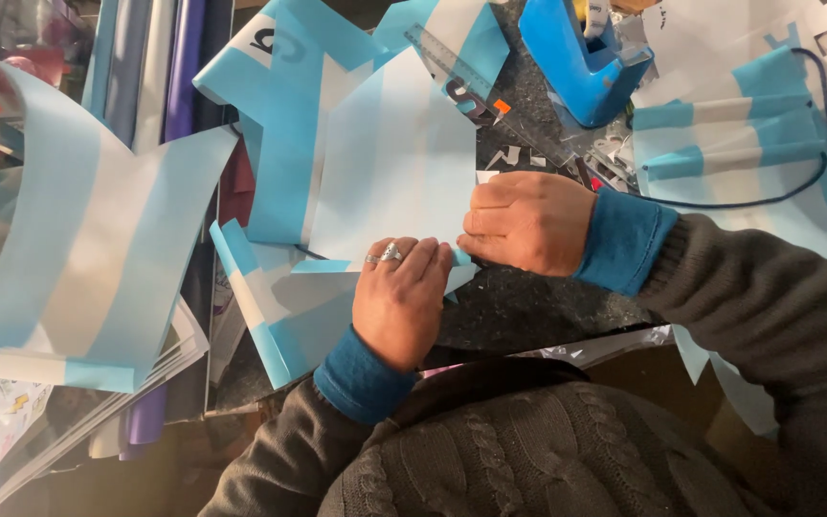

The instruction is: Assembling bunting flags by taping letters onto blue and white striped paper flags and threading them onto a cord.

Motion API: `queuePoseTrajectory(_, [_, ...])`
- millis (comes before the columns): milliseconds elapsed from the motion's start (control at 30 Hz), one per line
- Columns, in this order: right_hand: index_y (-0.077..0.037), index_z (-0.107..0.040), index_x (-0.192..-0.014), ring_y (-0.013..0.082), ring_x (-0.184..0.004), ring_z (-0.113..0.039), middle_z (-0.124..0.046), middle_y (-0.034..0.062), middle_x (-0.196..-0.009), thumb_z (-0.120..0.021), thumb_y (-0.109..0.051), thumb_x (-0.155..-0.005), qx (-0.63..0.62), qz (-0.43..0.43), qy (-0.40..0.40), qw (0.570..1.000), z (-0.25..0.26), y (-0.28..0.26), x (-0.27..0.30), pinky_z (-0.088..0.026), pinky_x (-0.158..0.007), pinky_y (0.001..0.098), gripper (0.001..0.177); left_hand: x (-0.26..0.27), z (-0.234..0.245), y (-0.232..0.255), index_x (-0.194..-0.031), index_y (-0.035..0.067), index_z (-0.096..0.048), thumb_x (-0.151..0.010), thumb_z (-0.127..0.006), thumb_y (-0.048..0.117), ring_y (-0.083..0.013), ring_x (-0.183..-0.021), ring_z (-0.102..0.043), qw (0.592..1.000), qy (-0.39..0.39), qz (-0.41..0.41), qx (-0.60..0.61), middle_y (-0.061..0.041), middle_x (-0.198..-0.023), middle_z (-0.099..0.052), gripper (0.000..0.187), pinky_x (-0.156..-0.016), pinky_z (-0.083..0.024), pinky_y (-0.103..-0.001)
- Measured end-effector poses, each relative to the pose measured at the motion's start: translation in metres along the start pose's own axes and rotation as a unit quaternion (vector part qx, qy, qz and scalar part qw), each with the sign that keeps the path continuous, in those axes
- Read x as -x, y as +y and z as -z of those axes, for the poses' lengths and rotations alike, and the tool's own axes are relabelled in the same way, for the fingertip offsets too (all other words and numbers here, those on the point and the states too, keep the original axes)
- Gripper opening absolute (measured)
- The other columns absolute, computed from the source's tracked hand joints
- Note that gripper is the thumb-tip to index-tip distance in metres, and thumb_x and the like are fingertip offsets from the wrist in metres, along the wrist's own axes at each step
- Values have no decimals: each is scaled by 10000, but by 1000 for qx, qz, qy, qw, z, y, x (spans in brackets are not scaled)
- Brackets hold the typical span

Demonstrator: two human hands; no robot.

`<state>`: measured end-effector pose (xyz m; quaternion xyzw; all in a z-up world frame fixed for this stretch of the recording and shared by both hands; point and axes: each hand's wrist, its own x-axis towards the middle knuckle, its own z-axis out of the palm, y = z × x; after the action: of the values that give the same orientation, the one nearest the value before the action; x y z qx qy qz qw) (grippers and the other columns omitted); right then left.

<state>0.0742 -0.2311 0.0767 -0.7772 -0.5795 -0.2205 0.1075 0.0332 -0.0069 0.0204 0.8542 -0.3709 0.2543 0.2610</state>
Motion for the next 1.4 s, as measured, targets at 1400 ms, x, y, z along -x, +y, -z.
queuePoseTrajectory(1400, [-44,-662,-862,233,-795,-593,-584,47,-818,-645,-113,-696,90,-12,-146,985,-6,11,65,-523,-669,350,180,49,2,-31,-1257,-10,-581,-917,-654,181,-379,-1284,-562,977,-100,170,-86,-200,-1328,-626,397,-1131,-391,-523])
